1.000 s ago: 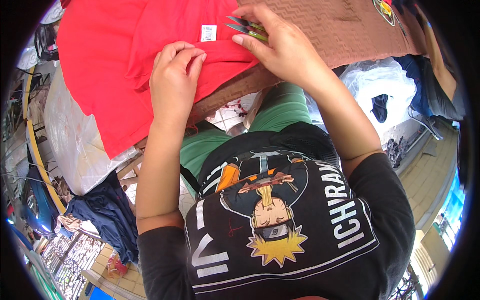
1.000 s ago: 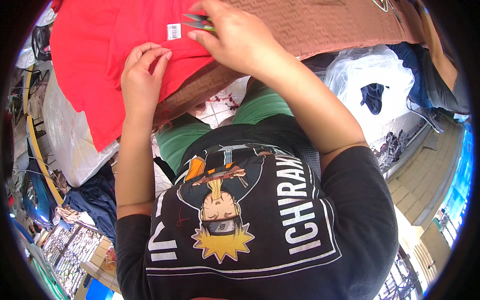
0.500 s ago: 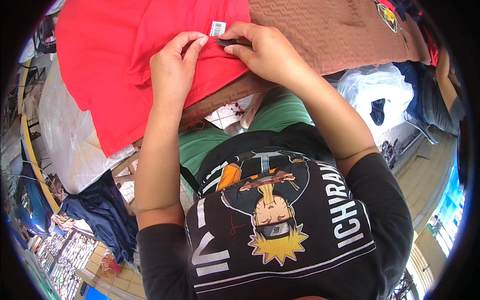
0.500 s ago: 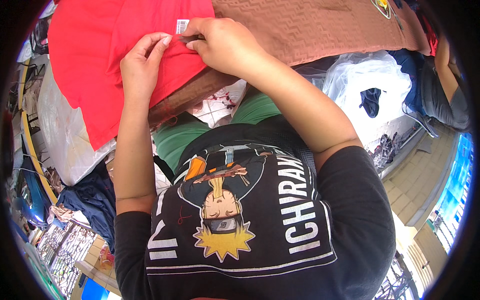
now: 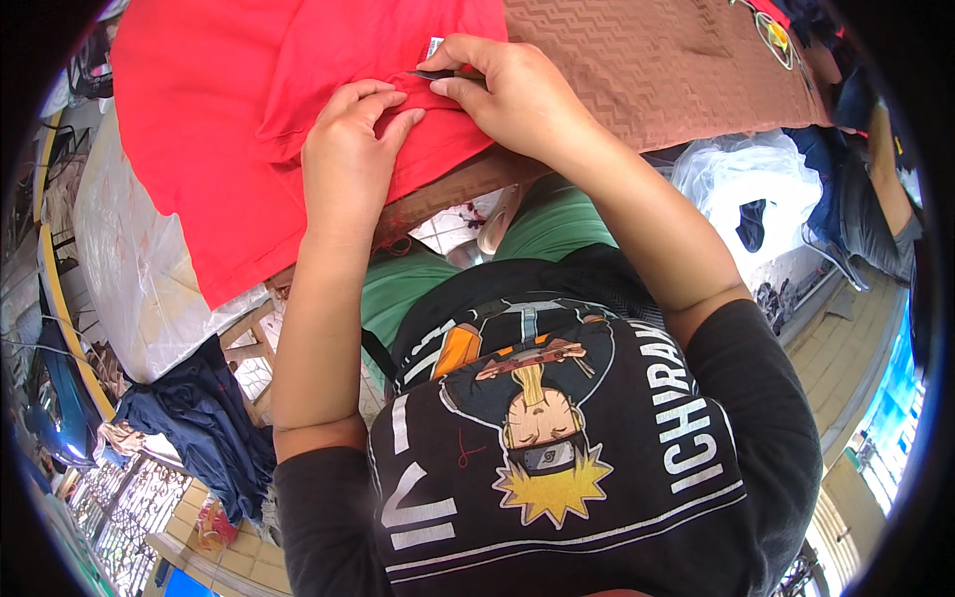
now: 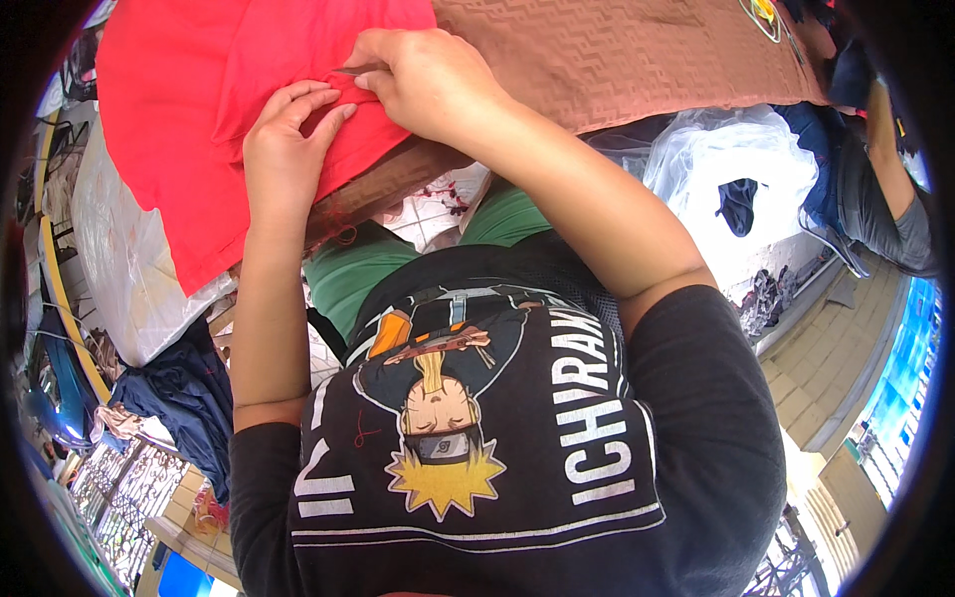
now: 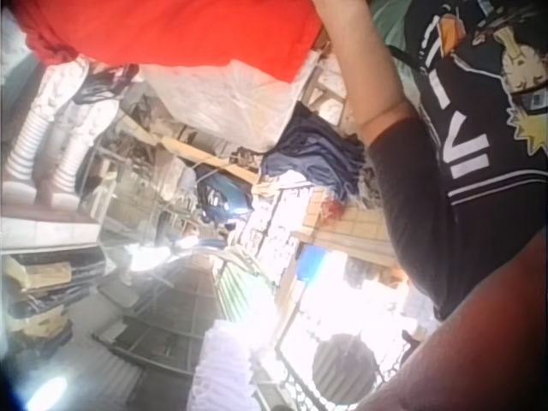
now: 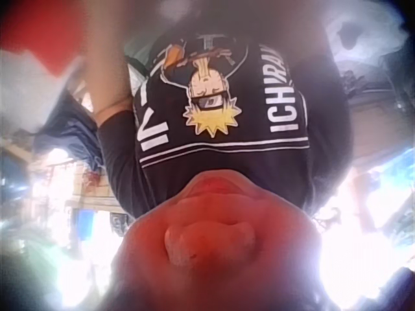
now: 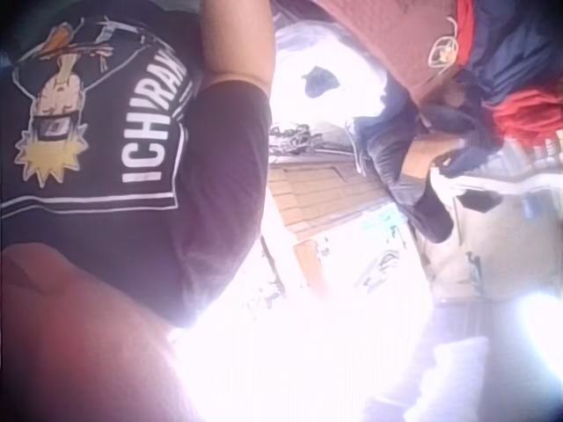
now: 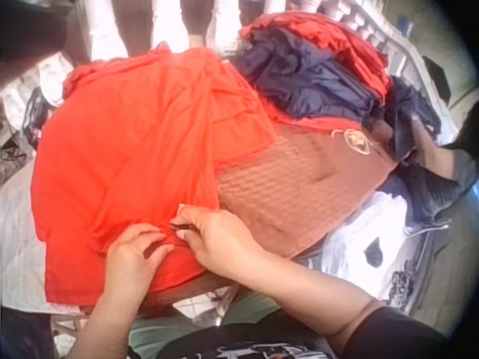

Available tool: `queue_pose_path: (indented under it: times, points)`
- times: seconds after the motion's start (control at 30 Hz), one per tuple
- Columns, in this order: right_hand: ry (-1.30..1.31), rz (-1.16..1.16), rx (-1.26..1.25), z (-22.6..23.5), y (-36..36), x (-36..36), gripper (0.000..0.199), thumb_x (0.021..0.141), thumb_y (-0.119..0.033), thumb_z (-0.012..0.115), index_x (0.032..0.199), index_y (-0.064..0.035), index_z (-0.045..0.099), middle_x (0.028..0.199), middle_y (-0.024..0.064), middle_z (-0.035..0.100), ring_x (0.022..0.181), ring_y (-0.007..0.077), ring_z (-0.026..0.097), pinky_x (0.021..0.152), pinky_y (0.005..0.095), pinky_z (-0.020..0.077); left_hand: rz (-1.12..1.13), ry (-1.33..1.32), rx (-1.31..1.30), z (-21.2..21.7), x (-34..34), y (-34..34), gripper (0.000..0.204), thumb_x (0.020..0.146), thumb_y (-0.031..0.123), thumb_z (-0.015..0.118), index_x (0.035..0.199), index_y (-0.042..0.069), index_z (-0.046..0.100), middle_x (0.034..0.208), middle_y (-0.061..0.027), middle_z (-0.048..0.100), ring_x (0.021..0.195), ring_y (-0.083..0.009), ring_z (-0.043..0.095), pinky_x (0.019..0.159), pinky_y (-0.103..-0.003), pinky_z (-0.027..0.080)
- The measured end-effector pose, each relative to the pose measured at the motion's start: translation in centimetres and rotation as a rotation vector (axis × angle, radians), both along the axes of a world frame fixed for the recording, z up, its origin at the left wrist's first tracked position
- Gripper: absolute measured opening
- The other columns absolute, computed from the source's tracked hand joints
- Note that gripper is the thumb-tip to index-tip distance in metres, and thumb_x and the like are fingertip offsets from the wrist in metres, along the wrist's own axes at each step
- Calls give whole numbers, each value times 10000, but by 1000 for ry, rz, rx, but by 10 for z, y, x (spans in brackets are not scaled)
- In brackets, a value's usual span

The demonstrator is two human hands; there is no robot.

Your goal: The person trims loose threads from red shirts using a small pair of shears, handling each garment one by one on a table.

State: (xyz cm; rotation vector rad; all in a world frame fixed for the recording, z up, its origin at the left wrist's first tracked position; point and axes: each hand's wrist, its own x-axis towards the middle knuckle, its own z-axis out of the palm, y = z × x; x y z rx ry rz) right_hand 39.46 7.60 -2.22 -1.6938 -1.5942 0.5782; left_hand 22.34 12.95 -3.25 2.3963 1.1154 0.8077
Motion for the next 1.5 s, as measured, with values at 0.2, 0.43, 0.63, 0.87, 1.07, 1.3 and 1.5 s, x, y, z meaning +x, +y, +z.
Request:
queue_pose_path:
  times: [0.2, 0.43, 0.63, 0.87, 1.07, 1.3, 1.5]
  points:
    - [29, -5, 44, -11, 2, 3, 187, 831, -156, 660, 1004, -86, 683, 919, 118, 696, 870, 280, 665, 799, 379, 517, 20, -80, -226, 3, -1, 9, 187, 837, 157, 708, 949, 8, 718, 926, -72, 714, 852, -158, 671, 799, -265, 509]
    - [8, 35, -1, -7, 1, 6, 199, 823, -188, 661, 1001, -102, 686, 938, 119, 694, 894, 301, 660, 806, 403, 514, 38, -279, -496, -8, -7, 24, 246, 888, 246, 663, 964, 14, 694, 821, -94, 716, 775, -149, 675, 728, -273, 507]
    - [-167, 72, 111, -5, 2, -1, 176, 837, -171, 627, 998, -112, 663, 890, 104, 695, 856, 299, 664, 777, 408, 517, 24, -288, -489, -3, -4, 21, 249, 892, 241, 657, 968, 6, 687, 873, -105, 712, 810, -150, 666, 752, -281, 500]
    - [-89, 29, 86, 18, -4, 8, 186, 853, -100, 640, 1036, -104, 673, 859, 121, 677, 776, 239, 663, 708, 336, 514, -569, -173, -668, 89, -54, 15, 206, 892, 183, 647, 895, -22, 666, 788, -56, 641, 749, -136, 602, 722, -262, 464]
    - [15, 10, 9, 20, -11, 12, 187, 856, -109, 647, 1040, -107, 677, 823, 105, 673, 710, 176, 626, 684, 315, 497, -276, -5, -563, 77, -48, -1, 261, 815, 224, 732, 823, -15, 629, 778, -51, 635, 723, -135, 597, 708, -275, 462]
    - [55, 9, 31, -4, -18, 19, 185, 824, -154, 664, 1002, -105, 674, 862, 134, 692, 833, 291, 670, 749, 376, 515, -111, 182, -17, 23, -13, -53, 213, 785, 169, 739, 863, 8, 624, 844, -87, 646, 764, -183, 610, 691, -317, 489]
    - [76, 11, -25, -5, -20, 22, 208, 826, -161, 674, 1021, -90, 667, 865, 134, 690, 824, 277, 670, 748, 364, 514, -186, 208, -452, 53, -49, -57, 137, 785, 122, 711, 860, 12, 675, 760, -108, 658, 661, -233, 651, 625, -317, 505]
